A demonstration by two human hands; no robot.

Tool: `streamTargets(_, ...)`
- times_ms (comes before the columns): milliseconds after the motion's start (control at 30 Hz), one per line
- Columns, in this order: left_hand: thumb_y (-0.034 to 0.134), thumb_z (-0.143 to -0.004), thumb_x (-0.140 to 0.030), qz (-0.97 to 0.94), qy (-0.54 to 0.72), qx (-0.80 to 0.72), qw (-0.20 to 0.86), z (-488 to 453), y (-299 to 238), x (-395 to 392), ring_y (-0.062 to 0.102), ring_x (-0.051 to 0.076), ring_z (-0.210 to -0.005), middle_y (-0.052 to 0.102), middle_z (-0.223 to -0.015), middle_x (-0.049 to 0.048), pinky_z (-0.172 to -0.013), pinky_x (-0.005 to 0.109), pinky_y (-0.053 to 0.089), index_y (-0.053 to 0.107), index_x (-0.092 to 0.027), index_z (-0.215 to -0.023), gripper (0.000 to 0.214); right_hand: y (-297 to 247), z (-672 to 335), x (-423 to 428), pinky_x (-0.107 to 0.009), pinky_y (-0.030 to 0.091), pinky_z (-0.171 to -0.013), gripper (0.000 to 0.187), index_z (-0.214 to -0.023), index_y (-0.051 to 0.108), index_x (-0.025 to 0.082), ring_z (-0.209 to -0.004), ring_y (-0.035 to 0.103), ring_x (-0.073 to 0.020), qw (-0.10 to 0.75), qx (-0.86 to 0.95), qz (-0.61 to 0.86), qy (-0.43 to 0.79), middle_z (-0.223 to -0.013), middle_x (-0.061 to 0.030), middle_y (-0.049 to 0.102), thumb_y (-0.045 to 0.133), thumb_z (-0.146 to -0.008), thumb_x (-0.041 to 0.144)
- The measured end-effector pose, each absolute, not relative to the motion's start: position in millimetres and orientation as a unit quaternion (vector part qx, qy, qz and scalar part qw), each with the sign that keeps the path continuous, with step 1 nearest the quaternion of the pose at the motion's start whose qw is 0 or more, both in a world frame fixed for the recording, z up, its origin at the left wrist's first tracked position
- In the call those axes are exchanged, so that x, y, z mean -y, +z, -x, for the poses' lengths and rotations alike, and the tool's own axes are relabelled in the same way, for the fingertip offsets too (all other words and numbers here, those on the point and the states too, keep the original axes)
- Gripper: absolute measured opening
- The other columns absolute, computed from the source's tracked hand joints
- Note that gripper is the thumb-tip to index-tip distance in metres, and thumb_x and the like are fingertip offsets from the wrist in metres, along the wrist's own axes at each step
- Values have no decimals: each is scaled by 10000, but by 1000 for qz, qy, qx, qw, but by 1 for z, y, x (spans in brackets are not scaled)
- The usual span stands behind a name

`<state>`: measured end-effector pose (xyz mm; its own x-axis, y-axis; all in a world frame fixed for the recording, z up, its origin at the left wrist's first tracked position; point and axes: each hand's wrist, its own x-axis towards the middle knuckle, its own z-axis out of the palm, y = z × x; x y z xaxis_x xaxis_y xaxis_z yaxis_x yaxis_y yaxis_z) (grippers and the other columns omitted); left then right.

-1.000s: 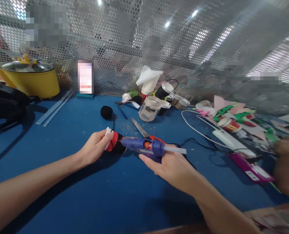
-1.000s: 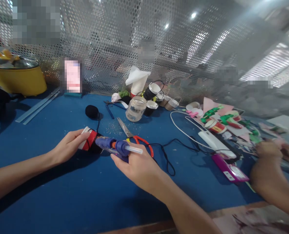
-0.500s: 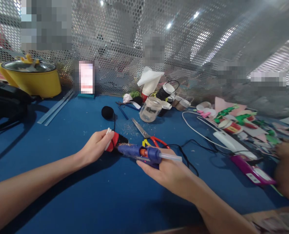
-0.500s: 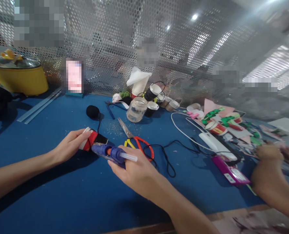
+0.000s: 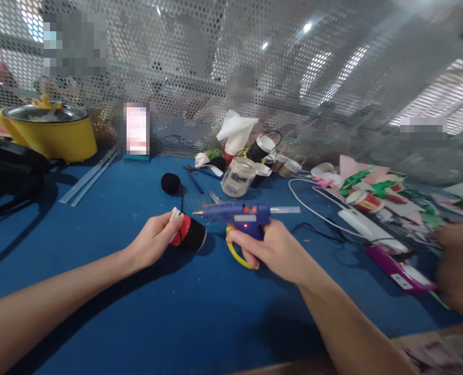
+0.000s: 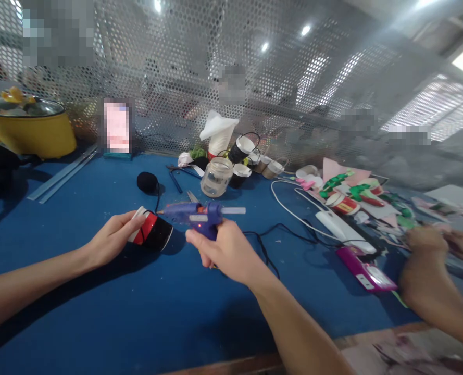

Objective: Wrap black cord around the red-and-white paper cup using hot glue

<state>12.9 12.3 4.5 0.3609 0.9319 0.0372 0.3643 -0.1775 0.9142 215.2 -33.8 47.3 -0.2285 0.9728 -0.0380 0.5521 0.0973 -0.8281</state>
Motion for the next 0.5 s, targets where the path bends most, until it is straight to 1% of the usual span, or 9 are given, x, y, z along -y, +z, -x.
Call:
streamTargets(67,299,-775,-396,-698,327,-461,440,-13,3,-12,333,83,-507,371,-545,-37,-491,215,296,434,-148,-638,315,48,-222,26,-202,384,-444,230,-708,536,130,-393,448,-78,337,649,526,434,-385,46,451,448,-741,341)
streamTargets(133,300,-774,-395,-700,333,-461,432,-12,2,-11,339,84,-502,373,-540,-36,-480,213,300,432,-148,-633,313,49,-228,16,-189,370,-419,190,-736,524,131,-399,448,-70,402,593,519,466,-421,46,477,503,-707,317)
streamTargets(267,300,-771,-406,-705,334,-457,427,-11,3,-11,345,86,-494,374,-531,-38,-479,213,305,422,-153,-619,320,55,-241,-18,-173,382,-411,180,-706,527,133,-445,466,-63,505,504,539,448,-527,27,519,599,-620,273)
streamTargets(367,296,-773,-412,-705,335,-453,431,-10,4,-10,346,88,-499,375,-539,-38,-489,218,303,417,-155,-619,322,63,-251,-52,-158,366,-368,124,-646,526,129,-407,439,-50,523,484,574,403,-495,29,493,556,-668,247)
streamTargets(433,293,-776,-410,-705,333,-451,435,-10,4,-10,341,89,-505,374,-547,-37,-497,221,301,417,-155,-624,321,68,-256,-74,-158,377,-367,141,-600,500,128,-378,426,-43,515,479,588,399,-452,38,463,524,-702,222)
streamTargets(500,292,-779,-409,-706,332,-448,436,-9,3,-10,337,89,-511,370,-552,-37,-507,224,300,420,-155,-629,322,70,-261,-90,-172,392,-368,148,-598,485,131,-363,429,-48,493,478,603,406,-425,38,458,523,-712,217)
